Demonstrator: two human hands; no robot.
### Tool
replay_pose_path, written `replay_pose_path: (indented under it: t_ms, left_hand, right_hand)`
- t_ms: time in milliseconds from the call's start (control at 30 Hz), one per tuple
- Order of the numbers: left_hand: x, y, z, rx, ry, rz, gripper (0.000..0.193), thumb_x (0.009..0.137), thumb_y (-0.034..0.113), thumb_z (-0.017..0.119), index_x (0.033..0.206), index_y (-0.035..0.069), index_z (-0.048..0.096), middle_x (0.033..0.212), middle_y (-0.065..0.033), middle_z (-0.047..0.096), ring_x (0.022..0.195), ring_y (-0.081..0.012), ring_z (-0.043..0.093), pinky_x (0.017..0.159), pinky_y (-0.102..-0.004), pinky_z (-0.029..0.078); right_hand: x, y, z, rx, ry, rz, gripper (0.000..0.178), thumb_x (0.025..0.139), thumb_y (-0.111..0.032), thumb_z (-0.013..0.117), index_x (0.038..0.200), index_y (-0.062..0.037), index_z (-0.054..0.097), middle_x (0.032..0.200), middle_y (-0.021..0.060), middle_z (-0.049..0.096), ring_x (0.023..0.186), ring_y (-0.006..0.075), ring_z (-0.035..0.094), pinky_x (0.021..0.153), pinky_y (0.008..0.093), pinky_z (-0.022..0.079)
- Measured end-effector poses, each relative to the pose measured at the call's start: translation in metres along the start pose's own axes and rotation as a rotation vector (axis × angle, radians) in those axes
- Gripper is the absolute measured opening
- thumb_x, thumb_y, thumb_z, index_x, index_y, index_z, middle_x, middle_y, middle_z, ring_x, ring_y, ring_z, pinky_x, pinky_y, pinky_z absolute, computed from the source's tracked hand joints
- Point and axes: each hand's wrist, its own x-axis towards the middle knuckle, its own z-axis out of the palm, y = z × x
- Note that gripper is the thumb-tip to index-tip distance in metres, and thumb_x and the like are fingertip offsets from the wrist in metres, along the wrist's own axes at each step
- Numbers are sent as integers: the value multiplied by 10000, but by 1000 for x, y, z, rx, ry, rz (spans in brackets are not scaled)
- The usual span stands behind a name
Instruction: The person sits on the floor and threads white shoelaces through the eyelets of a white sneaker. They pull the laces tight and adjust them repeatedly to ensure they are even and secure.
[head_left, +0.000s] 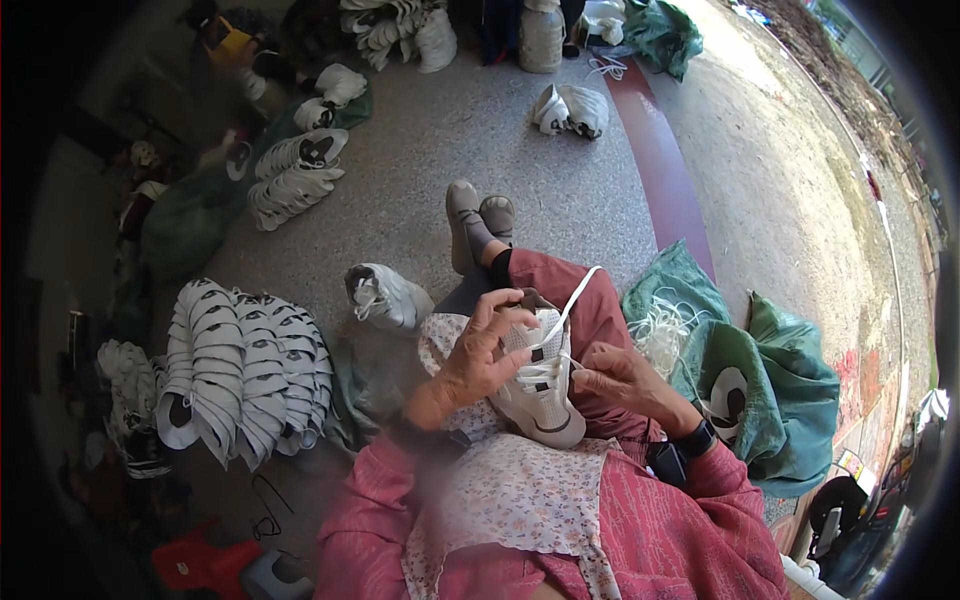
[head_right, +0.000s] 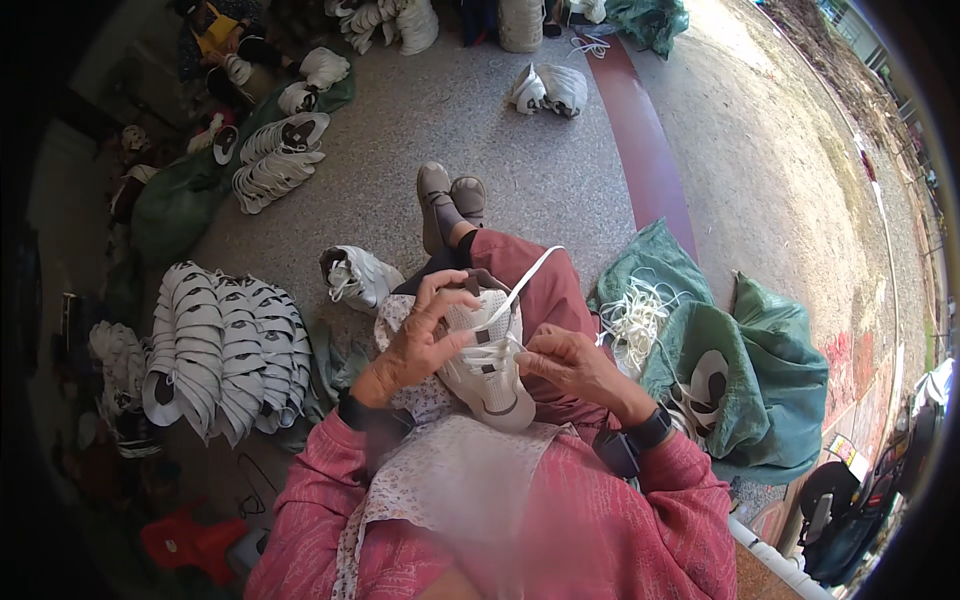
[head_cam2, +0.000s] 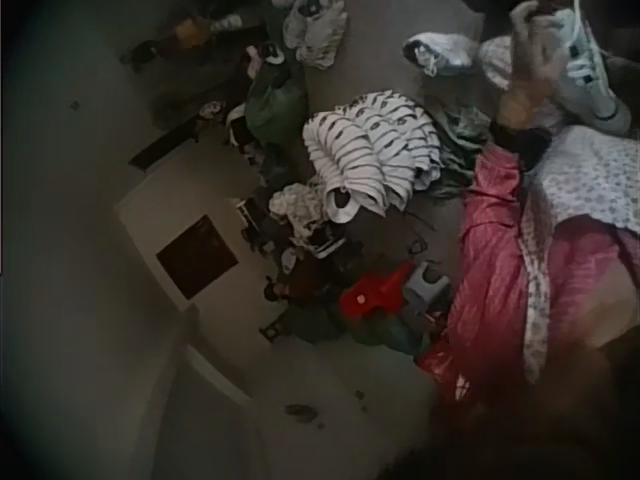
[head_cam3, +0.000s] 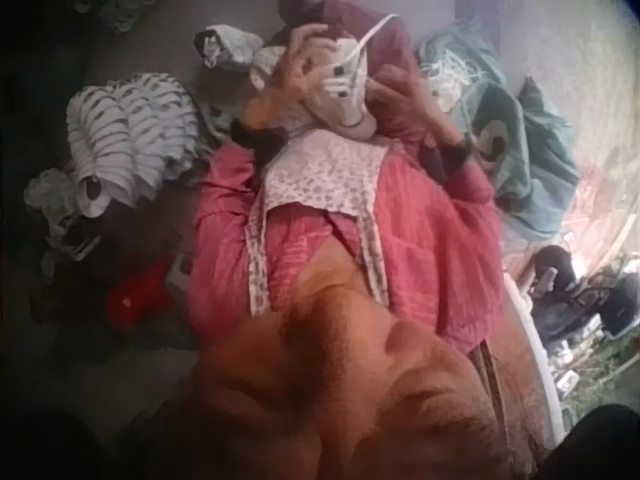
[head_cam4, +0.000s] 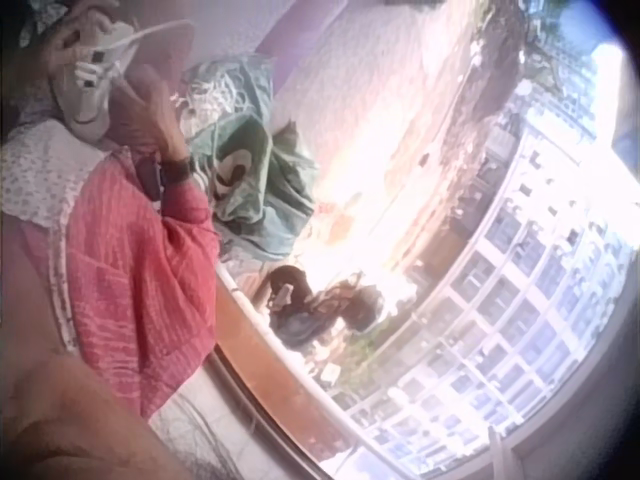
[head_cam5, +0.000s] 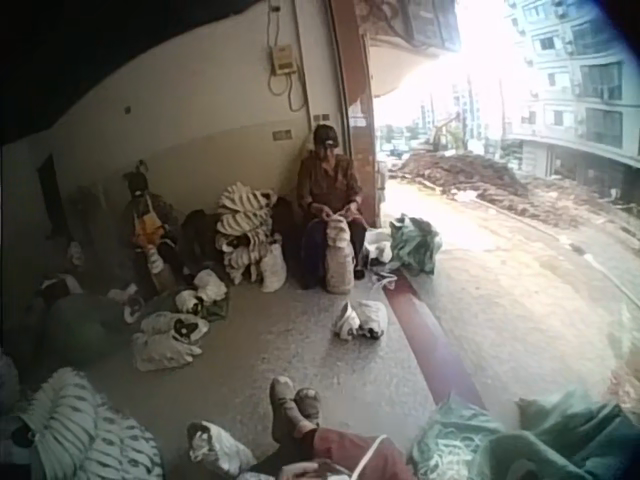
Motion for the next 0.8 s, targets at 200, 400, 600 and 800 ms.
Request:
replay_pose_path:
  t_ms: [200, 400, 600, 800]
  left_hand:
    - [-8, 9, 21, 523, 67, 124, 302, 815, 191, 773, 1081, 104, 658, 1390, -144, 473, 1228, -361, 513, 1018, -477, 424]
    - [1, -5, 22, 447, 30, -18, 186, 929, 182, 691, 1051, 61, 621, 1263, -97, 582, 1125, -224, 563, 910, -381, 460]
    - [10, -6, -2, -277, -11, -359, 388, 963, 218, 684, 1224, 8, 487, 1217, -102, 637, 1125, -144, 582, 934, -287, 467]
    - [18, 21, -14, 225, -269, -353, 446, 803, 169, 796, 1175, -10, 628, 1086, -114, 732, 1014, -162, 678, 878, -327, 530]
  right_hand:
    - [-19, -28, -16, 388, -12, -129, 269, 1020, -228, 598, 882, -16, 689, 1081, 59, 629, 1054, 178, 566, 938, 310, 428]
    - [-35, -9, -57, 1191, 194, -563, 262, 1042, -293, 515, 879, -96, 574, 927, 58, 579, 939, 248, 579, 1053, 462, 399]
    - [-96, 66, -154, 1638, 707, -523, 253, 1039, -216, 563, 1113, 18, 624, 1054, 116, 646, 989, 230, 592, 1017, 428, 445]
    - [-119, 145, -191, 1377, 888, -358, 234, 1045, -88, 528, 1246, 18, 582, 1005, 109, 686, 763, 141, 612, 658, 247, 487]
